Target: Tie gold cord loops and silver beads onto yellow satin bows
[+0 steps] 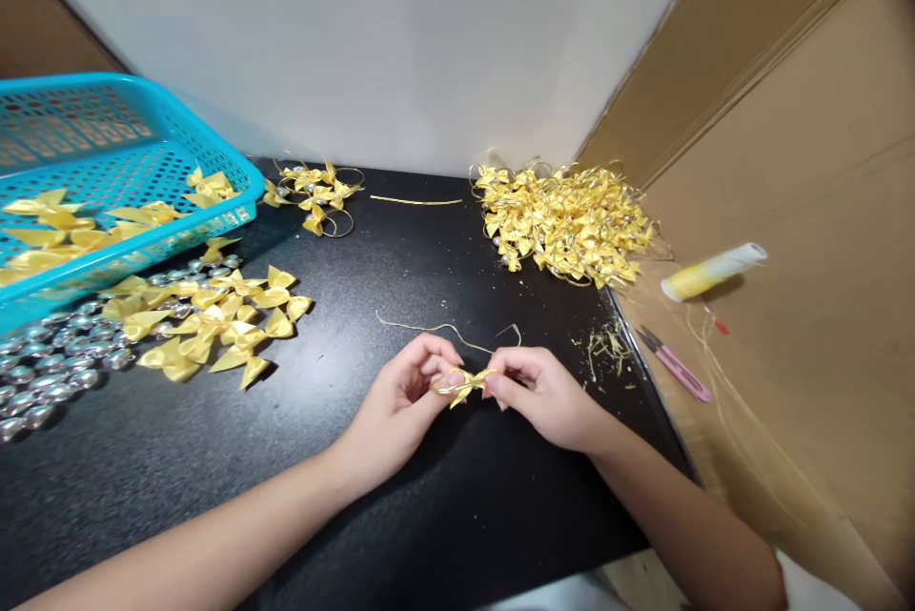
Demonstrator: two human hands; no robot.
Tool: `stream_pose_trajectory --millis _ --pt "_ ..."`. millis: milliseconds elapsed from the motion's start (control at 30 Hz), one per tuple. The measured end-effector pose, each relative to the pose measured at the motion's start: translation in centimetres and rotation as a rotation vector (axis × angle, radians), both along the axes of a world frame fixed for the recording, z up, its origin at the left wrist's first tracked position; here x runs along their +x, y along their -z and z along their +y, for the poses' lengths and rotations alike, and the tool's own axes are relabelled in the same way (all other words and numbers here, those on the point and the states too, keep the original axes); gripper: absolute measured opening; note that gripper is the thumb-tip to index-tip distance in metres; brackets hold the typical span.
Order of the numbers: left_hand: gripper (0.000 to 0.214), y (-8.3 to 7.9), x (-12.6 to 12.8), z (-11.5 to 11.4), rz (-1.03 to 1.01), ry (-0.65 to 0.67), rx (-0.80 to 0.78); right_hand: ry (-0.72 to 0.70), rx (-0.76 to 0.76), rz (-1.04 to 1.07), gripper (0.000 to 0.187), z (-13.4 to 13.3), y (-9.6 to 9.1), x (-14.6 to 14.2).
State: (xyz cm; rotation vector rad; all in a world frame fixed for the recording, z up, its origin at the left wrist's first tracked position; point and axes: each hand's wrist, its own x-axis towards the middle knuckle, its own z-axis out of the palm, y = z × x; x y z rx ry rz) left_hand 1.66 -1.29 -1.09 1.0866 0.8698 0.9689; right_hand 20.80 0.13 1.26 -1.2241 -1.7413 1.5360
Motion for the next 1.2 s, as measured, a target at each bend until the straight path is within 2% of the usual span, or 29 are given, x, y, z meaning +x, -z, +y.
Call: stream_pose_trajectory --millis 200,367,433,567,600,667,833,1000,1133,1200 --pt "0.026 0.1 0.1 0.0 -0.016 -0.013 -0.013 0.005 0.008 0.037 0.037 0.1 0.0 0.2" --pt "0.020 -0.2 -0.1 0.2 0.006 0.048 -0.012 0.014 -0.104 0.156 0.044 0.1 0.6 0.4" --pt "0.017 -0.2 -0.1 0.2 0.036 0.039 0.003 0.126 -0.120 0.187 0.042 0.4 0.7 0.7" --pt "0.014 0.0 -0.3 0.2 0.120 -0.024 0.027 0.662 -0.024 0.335 0.034 1.7 0.8 2.2" --pt "0.014 0.0 -0.3 0.2 0.144 -0.025 0.032 0.773 -0.014 0.385 0.032 2.1 0.8 2.6" --pt "0.015 0.1 -0.3 0.2 0.184 -0.015 0.045 0.905 -0.043 0.481 0.031 2.9 0.6 3.5" --pt "0.018 0.3 -0.3 0.3 0.209 -0.030 0.056 1.081 -0.122 0.605 0.024 4.8 -0.6 5.9" --pt "0.023 0.6 -0.3 0.3 0.200 -0.039 0.050 1.216 -0.130 0.612 0.020 6.8 -2.0 9.8" --pt "0.032 0.7 -0.3 0.5 0.204 -0.056 0.048 1.281 -0.195 0.578 0.016 8.3 -2.0 12.6" --pt "0.035 0.7 -0.4 0.6 0.210 -0.065 0.049 1.278 -0.234 0.566 0.028 9.1 -1.8 13.3"
